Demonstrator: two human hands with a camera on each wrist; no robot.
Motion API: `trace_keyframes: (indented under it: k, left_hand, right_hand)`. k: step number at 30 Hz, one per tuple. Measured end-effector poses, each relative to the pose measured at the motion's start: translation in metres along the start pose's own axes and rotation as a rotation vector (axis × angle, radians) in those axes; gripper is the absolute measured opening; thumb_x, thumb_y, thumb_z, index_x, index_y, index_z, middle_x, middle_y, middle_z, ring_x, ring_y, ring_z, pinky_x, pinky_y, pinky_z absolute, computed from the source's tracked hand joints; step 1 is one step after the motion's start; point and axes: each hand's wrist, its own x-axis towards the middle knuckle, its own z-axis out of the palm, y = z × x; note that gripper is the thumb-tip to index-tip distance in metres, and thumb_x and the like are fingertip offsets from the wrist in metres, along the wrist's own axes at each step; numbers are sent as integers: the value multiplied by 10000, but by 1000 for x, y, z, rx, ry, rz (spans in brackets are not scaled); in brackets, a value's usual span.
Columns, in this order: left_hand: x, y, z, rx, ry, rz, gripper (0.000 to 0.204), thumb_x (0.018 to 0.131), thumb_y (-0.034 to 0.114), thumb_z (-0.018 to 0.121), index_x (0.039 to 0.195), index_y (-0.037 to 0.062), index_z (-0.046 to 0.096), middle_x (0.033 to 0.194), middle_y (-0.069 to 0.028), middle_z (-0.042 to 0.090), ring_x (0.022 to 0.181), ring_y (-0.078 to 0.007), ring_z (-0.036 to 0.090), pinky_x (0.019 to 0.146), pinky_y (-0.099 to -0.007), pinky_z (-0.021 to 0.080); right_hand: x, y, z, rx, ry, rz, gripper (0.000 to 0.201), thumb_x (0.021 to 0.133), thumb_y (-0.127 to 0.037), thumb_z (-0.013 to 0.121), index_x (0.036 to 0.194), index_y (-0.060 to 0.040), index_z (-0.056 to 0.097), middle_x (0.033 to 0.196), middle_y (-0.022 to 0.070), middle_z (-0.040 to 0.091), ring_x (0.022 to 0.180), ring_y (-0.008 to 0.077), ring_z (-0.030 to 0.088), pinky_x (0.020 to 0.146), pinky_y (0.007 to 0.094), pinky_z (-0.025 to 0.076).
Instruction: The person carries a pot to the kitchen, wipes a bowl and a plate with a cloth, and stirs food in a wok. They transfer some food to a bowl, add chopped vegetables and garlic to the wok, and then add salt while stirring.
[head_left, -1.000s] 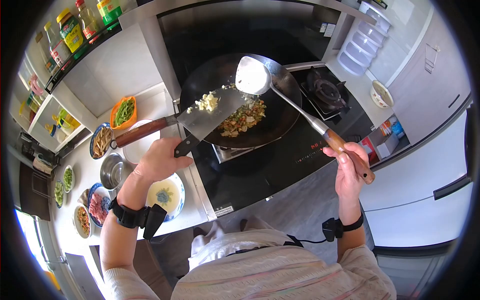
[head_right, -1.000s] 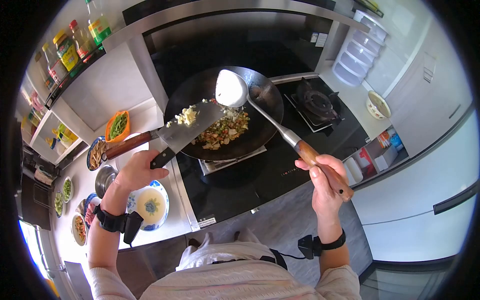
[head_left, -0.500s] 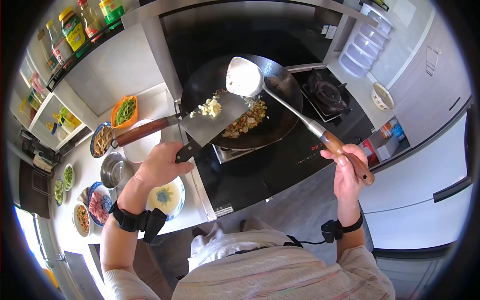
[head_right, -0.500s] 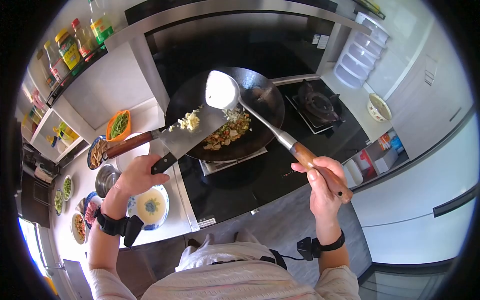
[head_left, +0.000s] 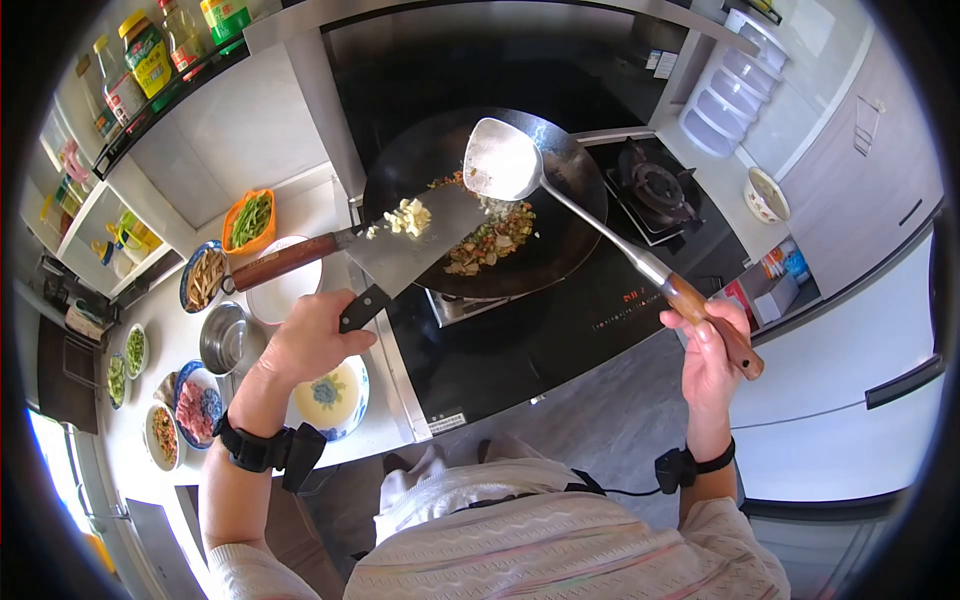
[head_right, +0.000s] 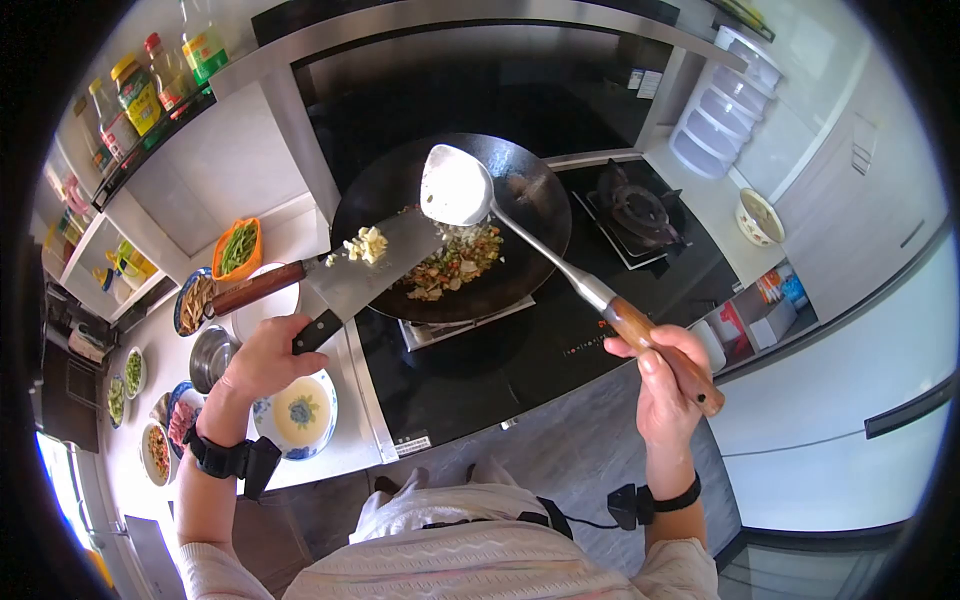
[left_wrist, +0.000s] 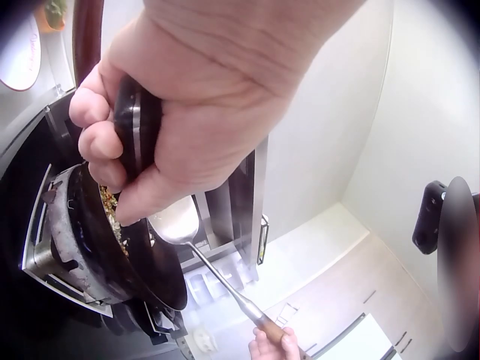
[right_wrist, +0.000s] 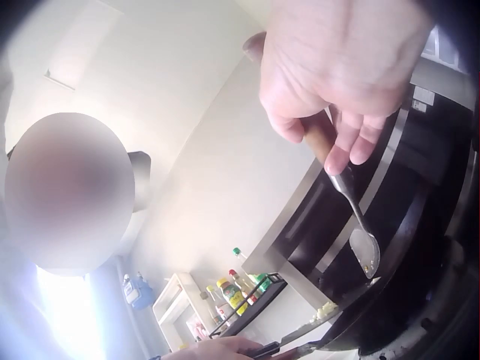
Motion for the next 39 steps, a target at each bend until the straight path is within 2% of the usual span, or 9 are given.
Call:
trace_keyframes:
  k: [10,15,21,26,29,32,33,36,39]
  left_hand:
    - [-4,-13,-1,-47,50,2,285,666,194,674,825,-23,580,635,-169,560,595,-271,559,592,-348,445]
    - [-8,-17,0,-83,51,19,282,663,189,678,827,-18,577,639,-172,564,595,-278,570,592,-345,449]
    - [-20,-16,-2,-76,72,23,274,666,177,677,841,-9,577,641,-161,569,603,-264,582,604,-340,458]
    - [-46,-28,-13,-145,119,14,266,664,170,681,843,5,573,666,-150,571,615,-243,580,591,-336,451]
    - [-72,-60,-20,-133,251,83,306,667,187,673,885,0,567,684,-167,571,639,-304,574,602,-356,447]
    - [-111,-80,-46,-142,307,-42,352,674,189,668,961,9,573,728,-187,574,688,-329,572,631,-373,443]
    - [-126,-79,-60,-55,322,-156,353,677,190,673,963,10,573,711,-165,575,656,-282,573,604,-353,438]
    - [-166,-138,-79,-170,431,-272,309,691,171,662,935,3,573,654,-98,542,618,-163,545,556,-299,417]
    - [-206,-205,-96,-120,605,-260,263,680,169,661,888,23,595,641,-88,534,598,-162,526,577,-296,425]
  right_hand:
    - [0,3,-7,-80,12,9,224,832,-12,511,1052,-1,471,920,158,568,777,298,635,778,371,508]
    - [3,0,-3,9,10,0,226,834,-14,503,1057,-3,471,928,172,574,780,293,634,773,367,504]
    - [10,2,12,33,-83,-13,223,837,-7,490,1059,2,466,935,177,570,781,291,632,779,364,502]
    - [15,16,7,-92,22,-6,239,838,-24,504,1062,41,451,980,178,553,782,290,630,789,367,501]
    - [12,28,0,-103,74,37,268,845,-74,523,1074,45,451,1011,179,546,817,283,621,798,360,498]
    - [16,34,-1,-153,52,106,282,864,-82,504,1111,42,446,1022,181,546,859,251,611,819,329,486]
    - [18,36,0,-169,55,128,291,869,-87,503,1123,43,443,1030,182,546,863,241,609,824,320,481]
    - [25,44,9,-252,108,183,321,873,-122,520,1139,42,448,987,164,578,855,219,610,806,296,476]
    - [30,49,17,-268,95,213,338,877,-143,523,1163,23,455,998,143,595,876,199,608,811,273,454]
